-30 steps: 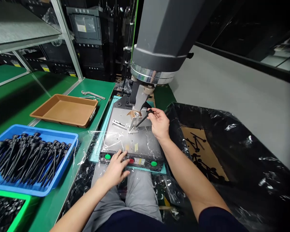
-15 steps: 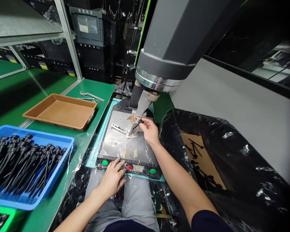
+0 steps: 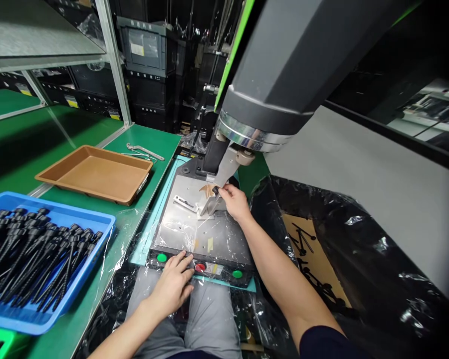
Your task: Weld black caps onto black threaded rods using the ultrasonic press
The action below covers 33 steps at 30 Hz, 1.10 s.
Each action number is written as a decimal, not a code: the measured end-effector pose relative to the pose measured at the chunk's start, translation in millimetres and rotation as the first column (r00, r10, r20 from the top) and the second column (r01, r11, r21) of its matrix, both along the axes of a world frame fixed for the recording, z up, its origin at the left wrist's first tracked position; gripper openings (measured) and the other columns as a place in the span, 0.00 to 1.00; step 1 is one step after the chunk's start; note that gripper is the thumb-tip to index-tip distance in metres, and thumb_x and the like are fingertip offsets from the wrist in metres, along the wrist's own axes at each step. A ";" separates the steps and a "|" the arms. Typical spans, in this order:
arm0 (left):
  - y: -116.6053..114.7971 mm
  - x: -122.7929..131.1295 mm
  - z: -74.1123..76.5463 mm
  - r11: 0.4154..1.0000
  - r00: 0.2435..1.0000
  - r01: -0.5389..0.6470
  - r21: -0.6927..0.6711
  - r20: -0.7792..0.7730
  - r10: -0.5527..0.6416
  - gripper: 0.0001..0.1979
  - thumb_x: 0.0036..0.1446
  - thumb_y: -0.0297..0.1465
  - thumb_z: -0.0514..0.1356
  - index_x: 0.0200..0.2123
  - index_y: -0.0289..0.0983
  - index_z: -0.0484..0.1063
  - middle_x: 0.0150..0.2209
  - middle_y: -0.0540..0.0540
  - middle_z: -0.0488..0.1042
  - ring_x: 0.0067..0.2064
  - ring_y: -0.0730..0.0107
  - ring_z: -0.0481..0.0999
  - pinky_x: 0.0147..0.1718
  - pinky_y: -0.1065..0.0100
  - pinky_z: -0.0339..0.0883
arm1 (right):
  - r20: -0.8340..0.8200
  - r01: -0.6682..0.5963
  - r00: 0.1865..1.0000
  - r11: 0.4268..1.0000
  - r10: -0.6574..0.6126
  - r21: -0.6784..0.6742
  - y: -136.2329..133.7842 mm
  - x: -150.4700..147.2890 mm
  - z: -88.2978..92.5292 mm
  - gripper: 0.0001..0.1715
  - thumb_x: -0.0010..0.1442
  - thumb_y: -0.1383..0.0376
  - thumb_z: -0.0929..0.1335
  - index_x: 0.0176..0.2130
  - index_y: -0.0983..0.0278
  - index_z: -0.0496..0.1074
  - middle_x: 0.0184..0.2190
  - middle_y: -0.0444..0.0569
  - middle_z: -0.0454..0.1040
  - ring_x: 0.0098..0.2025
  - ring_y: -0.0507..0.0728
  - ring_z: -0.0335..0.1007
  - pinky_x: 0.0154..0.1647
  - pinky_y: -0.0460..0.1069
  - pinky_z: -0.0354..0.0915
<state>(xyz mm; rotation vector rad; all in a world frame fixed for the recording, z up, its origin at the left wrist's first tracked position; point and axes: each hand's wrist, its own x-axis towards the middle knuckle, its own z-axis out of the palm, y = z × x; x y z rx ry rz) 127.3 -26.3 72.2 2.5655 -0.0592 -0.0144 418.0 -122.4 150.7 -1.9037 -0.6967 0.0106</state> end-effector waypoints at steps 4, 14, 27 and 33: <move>1.0 0.1 0.9 1.000 1.000 0.005 0.006 -0.005 -0.005 0.20 0.53 0.29 0.61 0.52 0.37 0.74 0.64 0.39 0.62 0.67 0.43 0.55 0.60 0.40 0.56 | 0.158 -0.105 0.981 0.994 0.109 -0.030 -6.8 5.3 6.9 0.16 0.59 0.56 0.66 0.41 0.60 0.77 0.45 0.51 0.76 0.51 0.62 0.69 0.53 0.56 0.65; 5.7 1.6 2.2 1.000 0.998 0.005 -0.026 0.055 -0.004 0.17 0.57 0.29 0.59 0.50 0.38 0.74 0.62 0.38 0.65 0.65 0.46 0.59 0.60 0.43 0.60 | 0.123 -0.128 0.984 0.992 0.129 -0.015 -7.1 6.0 6.3 0.16 0.60 0.57 0.66 0.44 0.59 0.78 0.47 0.48 0.77 0.53 0.61 0.69 0.57 0.56 0.64; 123.2 64.0 35.4 0.953 0.966 -0.221 0.206 0.178 0.186 0.23 0.58 0.25 0.50 0.57 0.31 0.67 0.60 0.35 0.67 0.63 0.53 0.62 0.62 0.49 0.55 | 0.109 -0.148 0.961 0.802 0.256 -0.580 -63.3 17.7 -38.9 0.13 0.51 0.73 0.67 0.36 0.62 0.77 0.50 0.52 0.76 0.63 0.70 0.58 0.62 0.68 0.51; 146.7 78.1 39.7 0.915 0.953 -0.232 0.330 -0.110 0.281 0.22 0.55 0.28 0.56 0.55 0.36 0.69 0.51 0.35 0.74 0.56 0.43 0.68 0.55 0.38 0.56 | 0.169 -0.185 0.926 0.797 0.337 -0.575 -90.2 17.7 -9.1 0.04 0.52 0.68 0.65 0.28 0.62 0.70 0.38 0.47 0.79 0.48 0.61 0.71 0.64 0.66 0.45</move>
